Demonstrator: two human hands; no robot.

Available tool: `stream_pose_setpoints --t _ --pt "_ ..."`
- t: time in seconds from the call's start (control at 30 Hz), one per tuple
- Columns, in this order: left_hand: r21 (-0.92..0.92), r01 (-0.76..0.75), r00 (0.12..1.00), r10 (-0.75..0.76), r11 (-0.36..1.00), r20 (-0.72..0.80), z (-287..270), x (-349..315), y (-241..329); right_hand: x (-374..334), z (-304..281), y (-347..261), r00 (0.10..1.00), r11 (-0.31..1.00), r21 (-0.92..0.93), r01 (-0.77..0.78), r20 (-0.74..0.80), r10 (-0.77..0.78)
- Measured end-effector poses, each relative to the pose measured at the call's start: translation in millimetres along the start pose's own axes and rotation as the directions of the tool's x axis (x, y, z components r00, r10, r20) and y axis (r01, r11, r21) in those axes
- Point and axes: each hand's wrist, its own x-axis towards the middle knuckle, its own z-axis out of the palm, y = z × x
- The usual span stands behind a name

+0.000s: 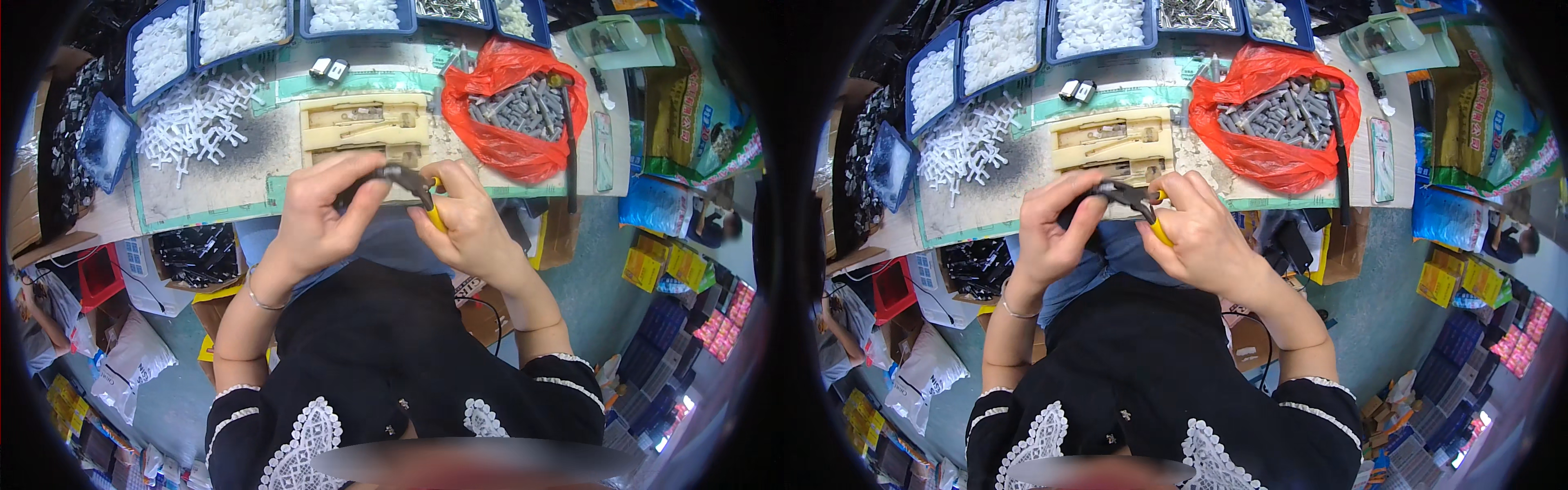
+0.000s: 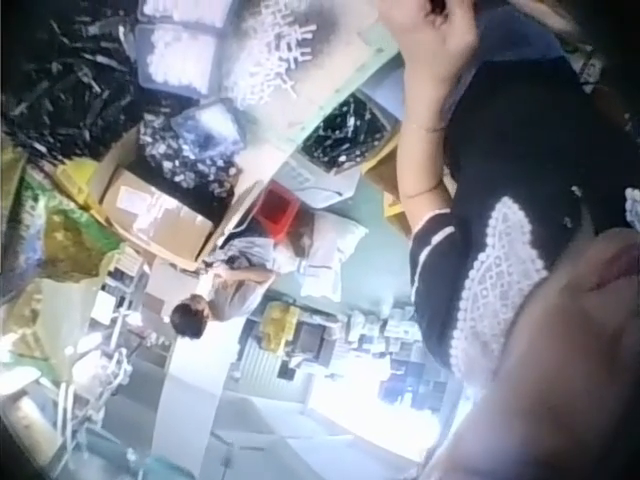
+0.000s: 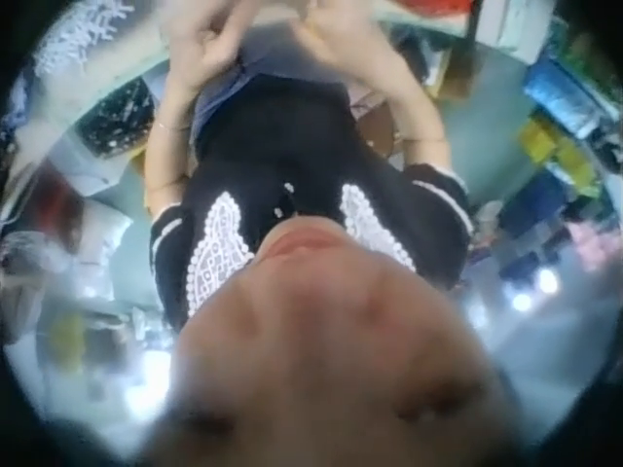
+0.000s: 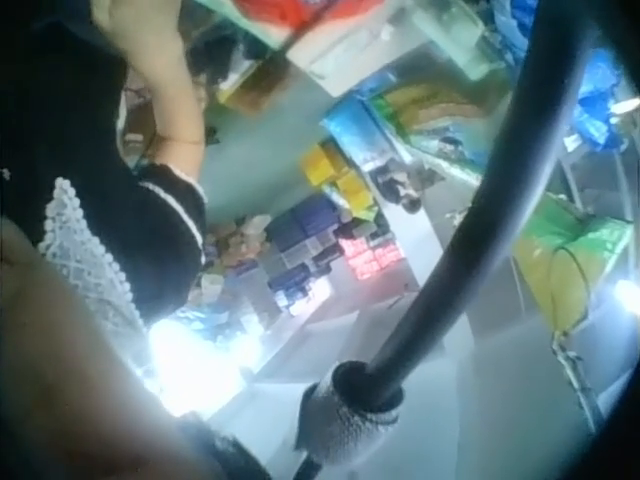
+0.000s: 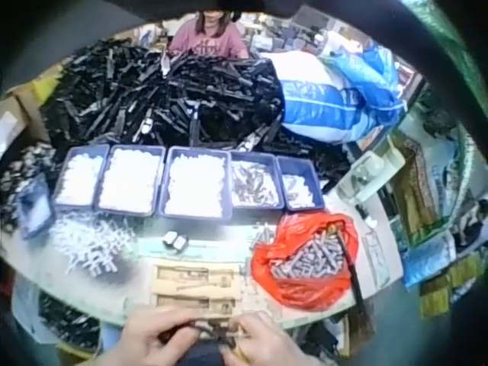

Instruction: The person assembles small plastic and metal components into a plastic housing unit by hand using a jig, prying tool, and wire cutters.

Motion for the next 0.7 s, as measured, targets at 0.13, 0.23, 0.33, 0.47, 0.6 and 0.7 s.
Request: stream_pose_setpoints --t 0.13,0.23,0.33,0.47,0.6,0.7 --pt "-0.602 0.398 0.916 -0.338 0.692 0.217 -2.9 -12.1 8.3 -4.8 -14.4 16.1 1.000 0.947 0.322 -0.007 -0.002 0.008" --pt "-0.879 0.286 0.923 -0.356 0.381 0.146 -12.3 1.9 -8.4 -0.6 -22.0 31.2 0.941 0.948 0.087 -0.306 -0.127 0.315" --pt "-0.895 0.304 0.826 -0.559 0.327 0.076 -6.8 15.6 6.0 8.3 -8.6 41.5 0.888 0.825 -0.331 -0.458 -0.131 0.441" --pt "-0.921 0.308 0.757 -0.647 0.238 0.086 0.7 23.1 -17.5 10.2 5.0 44.6 0.936 0.680 -0.643 -0.353 -0.259 0.240" --pt "-0.960 0.210 0.730 -0.683 0.188 0.026 8.4 24.8 -26.1 9.3 3.7 14.5 0.971 0.856 -0.467 -0.222 -0.186 0.150" --pt "-0.973 0.172 0.709 -0.705 0.156 0.012 14.5 26.0 -25.4 0.8 15.7 -18.1 0.982 0.893 0.411 -0.182 0.035 0.184"
